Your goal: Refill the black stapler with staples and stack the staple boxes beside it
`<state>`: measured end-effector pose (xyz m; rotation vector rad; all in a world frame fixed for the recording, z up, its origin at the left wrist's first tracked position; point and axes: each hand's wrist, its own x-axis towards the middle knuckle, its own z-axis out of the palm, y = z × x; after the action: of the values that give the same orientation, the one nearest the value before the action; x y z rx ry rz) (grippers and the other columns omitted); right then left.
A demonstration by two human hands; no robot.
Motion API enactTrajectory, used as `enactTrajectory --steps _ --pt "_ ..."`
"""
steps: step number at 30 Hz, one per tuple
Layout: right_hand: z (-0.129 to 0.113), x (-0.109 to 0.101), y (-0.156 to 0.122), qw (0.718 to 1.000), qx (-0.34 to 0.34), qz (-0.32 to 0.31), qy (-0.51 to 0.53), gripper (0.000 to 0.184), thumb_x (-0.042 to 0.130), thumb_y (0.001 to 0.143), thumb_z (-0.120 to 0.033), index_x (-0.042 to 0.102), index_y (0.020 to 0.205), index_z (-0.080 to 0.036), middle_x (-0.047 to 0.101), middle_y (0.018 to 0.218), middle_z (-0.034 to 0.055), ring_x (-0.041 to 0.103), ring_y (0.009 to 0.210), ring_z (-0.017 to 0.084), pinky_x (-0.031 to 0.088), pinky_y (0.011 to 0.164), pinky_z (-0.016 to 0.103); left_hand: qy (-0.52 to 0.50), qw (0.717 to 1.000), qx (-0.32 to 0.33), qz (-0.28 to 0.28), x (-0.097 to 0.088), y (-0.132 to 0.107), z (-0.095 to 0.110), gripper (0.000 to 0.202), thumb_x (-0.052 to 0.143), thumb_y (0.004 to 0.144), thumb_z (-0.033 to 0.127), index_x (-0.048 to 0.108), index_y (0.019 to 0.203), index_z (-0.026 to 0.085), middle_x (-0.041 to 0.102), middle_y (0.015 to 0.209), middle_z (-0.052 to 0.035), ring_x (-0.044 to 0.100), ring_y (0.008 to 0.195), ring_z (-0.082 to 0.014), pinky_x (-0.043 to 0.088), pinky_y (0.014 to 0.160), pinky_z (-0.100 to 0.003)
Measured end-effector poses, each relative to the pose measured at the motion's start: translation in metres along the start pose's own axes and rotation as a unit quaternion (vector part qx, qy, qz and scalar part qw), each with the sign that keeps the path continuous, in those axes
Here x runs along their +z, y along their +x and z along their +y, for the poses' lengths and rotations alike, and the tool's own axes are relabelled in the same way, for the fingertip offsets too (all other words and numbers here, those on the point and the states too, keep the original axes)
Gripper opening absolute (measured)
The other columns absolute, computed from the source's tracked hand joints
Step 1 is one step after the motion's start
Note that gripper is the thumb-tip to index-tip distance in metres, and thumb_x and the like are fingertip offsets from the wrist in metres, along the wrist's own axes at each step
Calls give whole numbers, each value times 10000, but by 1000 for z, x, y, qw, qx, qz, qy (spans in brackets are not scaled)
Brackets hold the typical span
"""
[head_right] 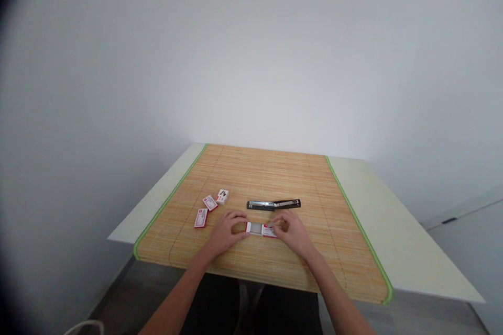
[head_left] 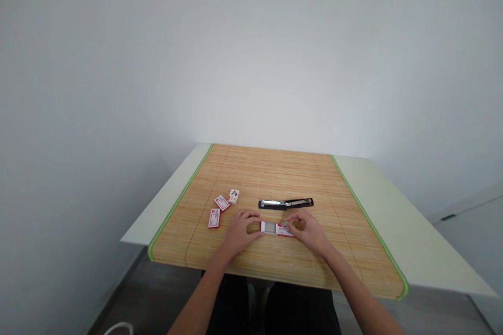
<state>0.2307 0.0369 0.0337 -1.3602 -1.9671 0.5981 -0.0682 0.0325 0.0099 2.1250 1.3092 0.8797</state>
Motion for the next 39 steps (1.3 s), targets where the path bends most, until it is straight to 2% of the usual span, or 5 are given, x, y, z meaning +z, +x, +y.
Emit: enactTrajectory --steps 4,8,19,31,39 --pt "6 -4 -5 1000 -21 -4 -16 115 679 808 -284 707 918 -269 712 974 42 634 988 264 495 909 414 0 1000 -1 -1 0 0 0 342 828 808 415 751 1136 354 668 1290 -5 565 1225 -258 428 1085 -440" --pt "14 3 -14 998 48 13 46 101 694 793 -323 691 859 -247 709 986 51 656 875 236 531 799 380 12 1000 -11 12 1 -1 1 342 832 798 436 759 1119 342 650 1251 -26 568 1205 -261 431 1076 -442" --pt "-1 47 -19 941 125 64 308 241 729 821 -474 673 818 -240 619 1404 130 589 1303 334 481 1072 512 49 998 -24 0 13 2 14 383 827 771 542 777 1105 361 640 1116 -28 575 1118 -270 424 999 -427" --pt "-18 66 -22 962 115 81 235 169 633 893 -414 663 863 -251 623 1406 101 581 1313 304 452 1104 504 67 997 -15 -38 21 14 19 374 781 783 640 793 1067 397 685 1011 -17 567 1036 -255 387 931 -402" --pt "-35 33 4 990 23 103 92 73 669 849 -282 665 919 -258 654 1352 106 578 1276 304 405 1130 522 -29 998 -40 45 20 15 16 324 716 873 562 740 1033 282 673 1059 -42 611 1032 -237 466 938 -384"
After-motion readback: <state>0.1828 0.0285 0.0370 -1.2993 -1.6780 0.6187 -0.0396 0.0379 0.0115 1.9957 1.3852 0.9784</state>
